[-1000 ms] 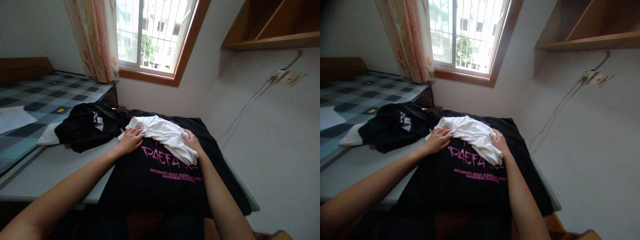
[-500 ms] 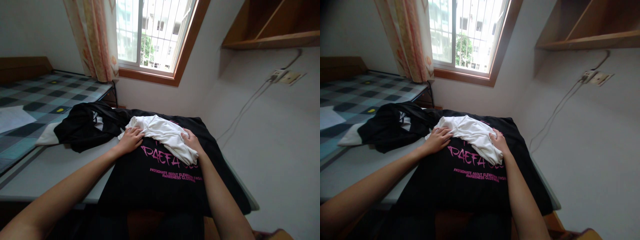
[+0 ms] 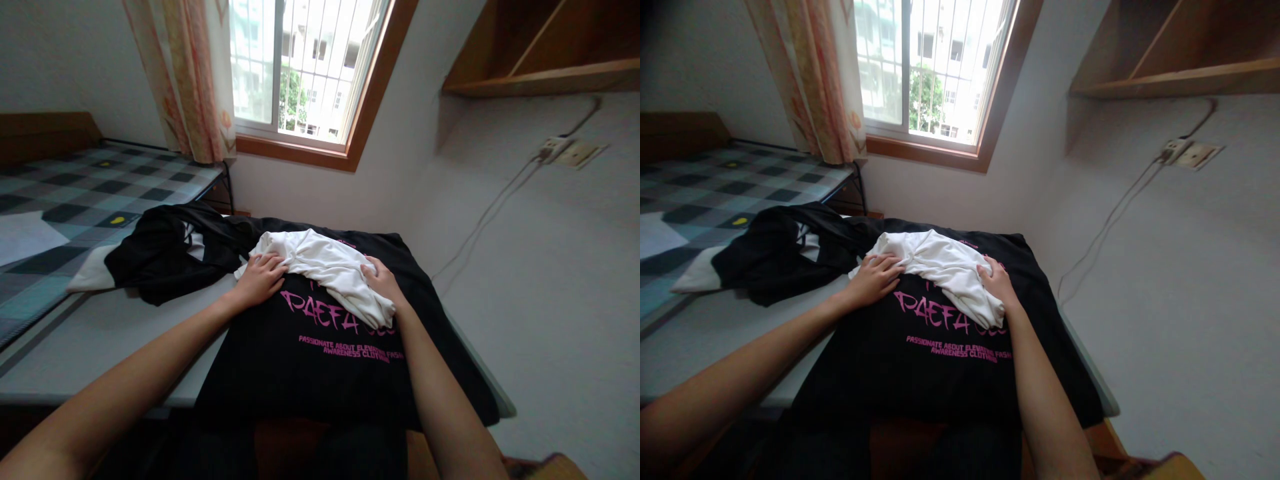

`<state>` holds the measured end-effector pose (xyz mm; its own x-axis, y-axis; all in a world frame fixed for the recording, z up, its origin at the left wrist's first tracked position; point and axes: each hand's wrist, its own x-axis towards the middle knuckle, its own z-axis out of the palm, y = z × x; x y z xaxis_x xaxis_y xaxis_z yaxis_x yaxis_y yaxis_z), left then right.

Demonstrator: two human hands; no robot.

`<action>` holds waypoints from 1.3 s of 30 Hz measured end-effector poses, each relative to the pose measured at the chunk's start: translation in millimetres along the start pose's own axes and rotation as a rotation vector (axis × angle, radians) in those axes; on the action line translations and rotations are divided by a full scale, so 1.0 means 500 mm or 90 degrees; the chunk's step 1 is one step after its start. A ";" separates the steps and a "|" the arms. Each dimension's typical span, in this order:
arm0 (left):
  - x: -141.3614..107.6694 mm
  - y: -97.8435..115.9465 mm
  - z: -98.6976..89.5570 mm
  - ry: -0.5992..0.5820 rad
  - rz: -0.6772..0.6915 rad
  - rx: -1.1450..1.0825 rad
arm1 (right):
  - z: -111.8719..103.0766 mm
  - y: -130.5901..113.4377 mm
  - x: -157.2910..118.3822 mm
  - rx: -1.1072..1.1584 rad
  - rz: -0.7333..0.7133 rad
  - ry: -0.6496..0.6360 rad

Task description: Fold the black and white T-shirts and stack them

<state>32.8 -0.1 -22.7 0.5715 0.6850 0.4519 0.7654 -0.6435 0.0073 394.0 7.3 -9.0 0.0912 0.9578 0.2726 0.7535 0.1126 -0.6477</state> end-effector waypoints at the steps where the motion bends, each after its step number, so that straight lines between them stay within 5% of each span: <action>1: 0.000 0.000 0.000 0.001 -0.001 0.001 | -0.001 -0.001 0.000 -0.001 0.003 -0.003; 39: -0.001 -0.003 0.003 0.012 0.003 -0.009 | 0.003 0.006 0.003 -0.001 -0.007 0.002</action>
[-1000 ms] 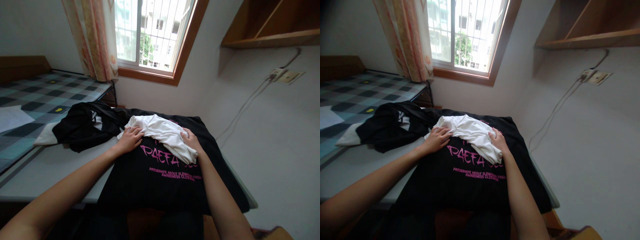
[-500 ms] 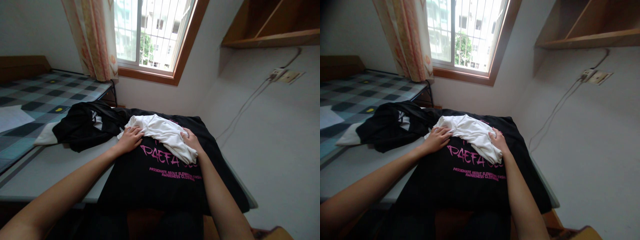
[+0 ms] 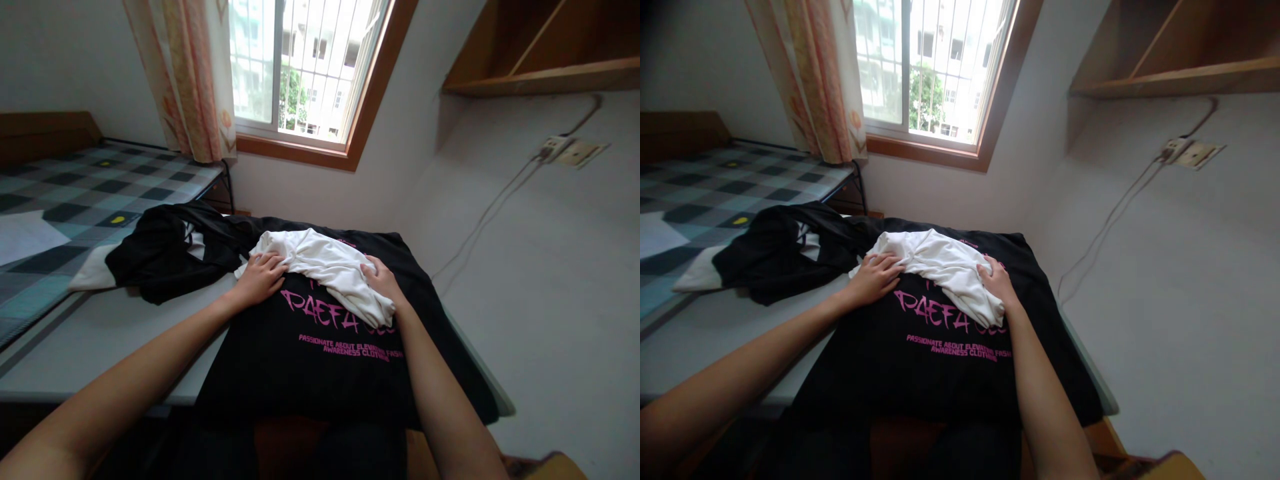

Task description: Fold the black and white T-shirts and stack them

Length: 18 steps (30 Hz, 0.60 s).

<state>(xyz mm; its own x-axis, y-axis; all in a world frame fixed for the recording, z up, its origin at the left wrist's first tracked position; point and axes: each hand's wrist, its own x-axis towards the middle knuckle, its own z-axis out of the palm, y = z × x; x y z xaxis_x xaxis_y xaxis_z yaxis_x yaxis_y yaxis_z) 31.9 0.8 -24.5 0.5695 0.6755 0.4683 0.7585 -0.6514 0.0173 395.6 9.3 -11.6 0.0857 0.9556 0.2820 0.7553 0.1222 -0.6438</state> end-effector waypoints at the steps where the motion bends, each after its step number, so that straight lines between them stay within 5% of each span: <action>1: 0.000 0.000 0.000 0.000 0.000 0.000 | -0.001 -0.001 0.000 -0.002 0.002 -0.002; 18: 0.000 0.001 -0.002 0.003 0.009 0.020 | -0.002 -0.007 -0.002 -0.007 -0.006 0.000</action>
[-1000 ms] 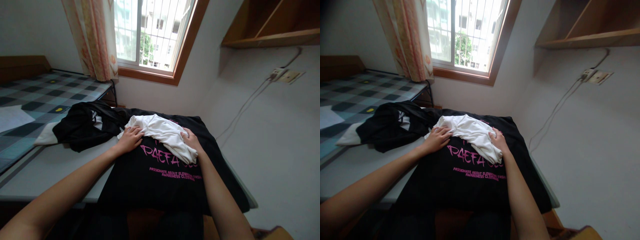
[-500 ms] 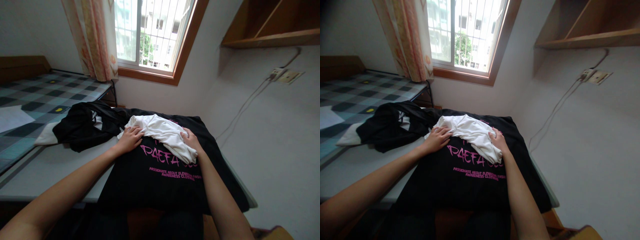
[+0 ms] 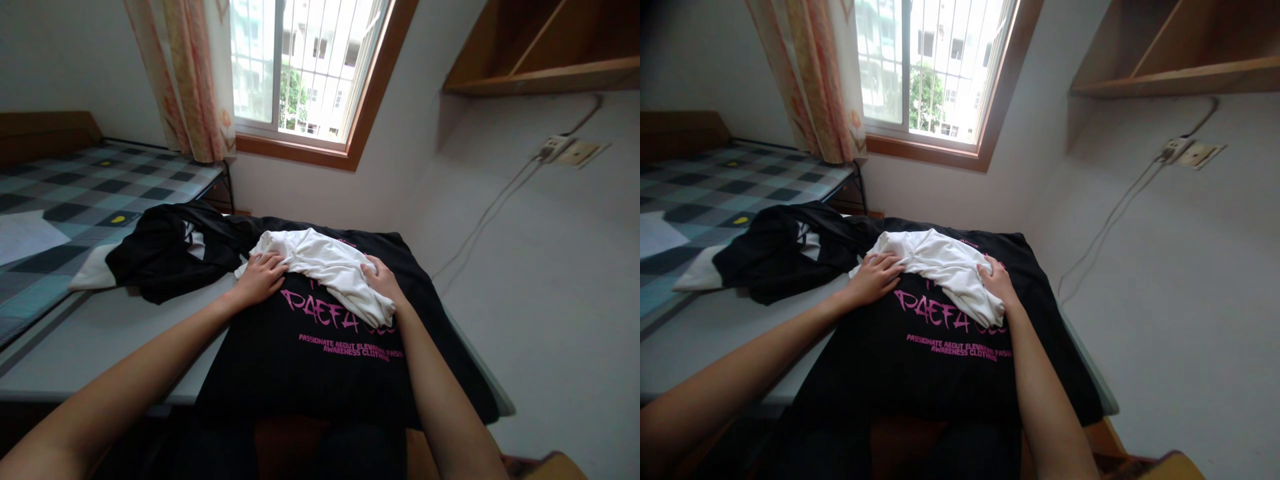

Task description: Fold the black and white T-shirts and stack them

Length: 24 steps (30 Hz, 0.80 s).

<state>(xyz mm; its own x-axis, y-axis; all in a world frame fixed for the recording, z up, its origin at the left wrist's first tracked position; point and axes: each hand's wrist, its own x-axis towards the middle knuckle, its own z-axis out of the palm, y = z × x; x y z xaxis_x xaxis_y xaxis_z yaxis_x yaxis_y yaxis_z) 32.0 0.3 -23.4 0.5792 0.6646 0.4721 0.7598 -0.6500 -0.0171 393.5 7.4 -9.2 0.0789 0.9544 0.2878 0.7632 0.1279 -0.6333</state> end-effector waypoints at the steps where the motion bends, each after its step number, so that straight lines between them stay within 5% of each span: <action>1: 0.000 0.000 0.000 0.000 0.001 0.003 | 0.000 0.001 0.000 0.001 -0.001 0.001; 24: 0.001 -0.001 0.002 -0.009 -0.001 0.012 | -0.004 -0.007 -0.002 -0.007 0.021 -0.017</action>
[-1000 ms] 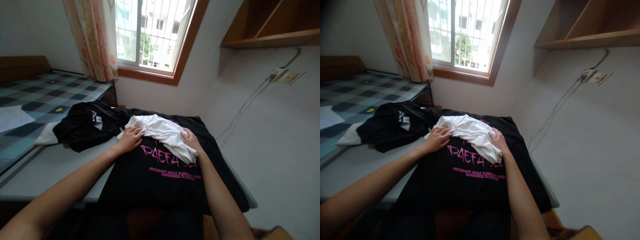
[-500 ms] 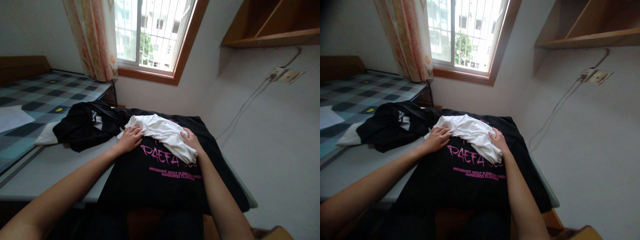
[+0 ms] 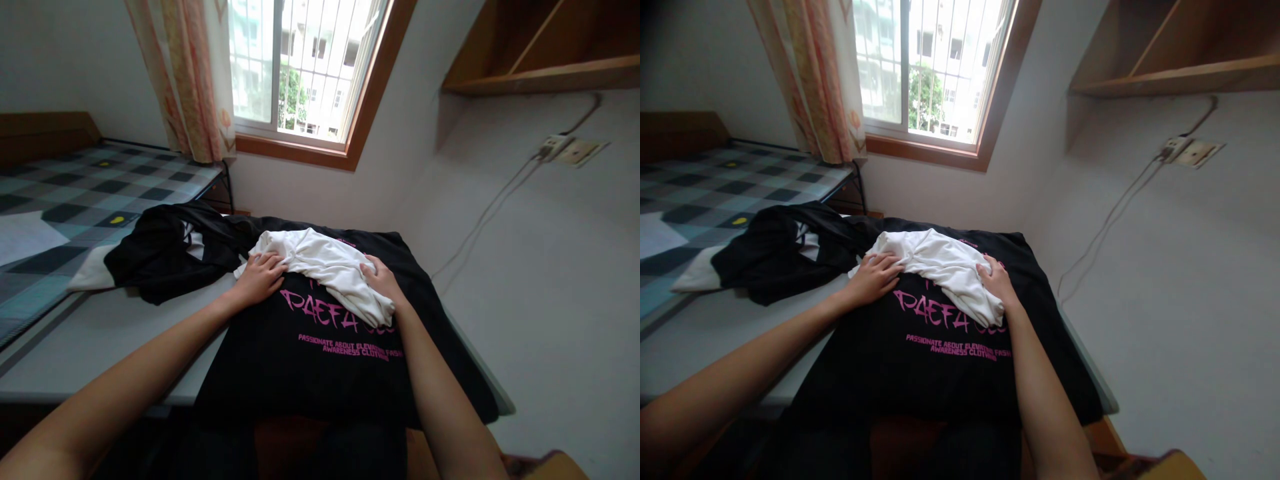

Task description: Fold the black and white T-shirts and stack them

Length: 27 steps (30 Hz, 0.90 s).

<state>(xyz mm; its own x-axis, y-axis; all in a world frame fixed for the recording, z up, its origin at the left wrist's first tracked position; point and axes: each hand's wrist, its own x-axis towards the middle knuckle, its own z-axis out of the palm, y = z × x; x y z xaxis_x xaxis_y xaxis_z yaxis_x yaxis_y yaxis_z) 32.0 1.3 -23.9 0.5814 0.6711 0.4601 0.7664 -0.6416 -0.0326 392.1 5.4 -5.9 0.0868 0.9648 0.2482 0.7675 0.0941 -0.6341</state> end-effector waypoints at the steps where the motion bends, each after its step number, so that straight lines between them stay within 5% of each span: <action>1: 0.000 0.000 0.000 0.001 0.000 0.001 | 0.000 0.000 0.000 -0.001 0.000 -0.002; 27: -0.001 0.000 -0.003 0.000 0.003 -0.005 | 0.002 0.003 0.002 -0.003 -0.011 0.002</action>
<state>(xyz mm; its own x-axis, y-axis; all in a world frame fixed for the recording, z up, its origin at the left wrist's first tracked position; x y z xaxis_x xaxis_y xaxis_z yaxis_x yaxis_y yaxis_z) 31.4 0.5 -23.0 0.5856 0.6677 0.4596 0.7612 -0.6479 -0.0285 392.6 6.6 -7.3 0.0752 0.9622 0.2619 0.7719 0.1101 -0.6262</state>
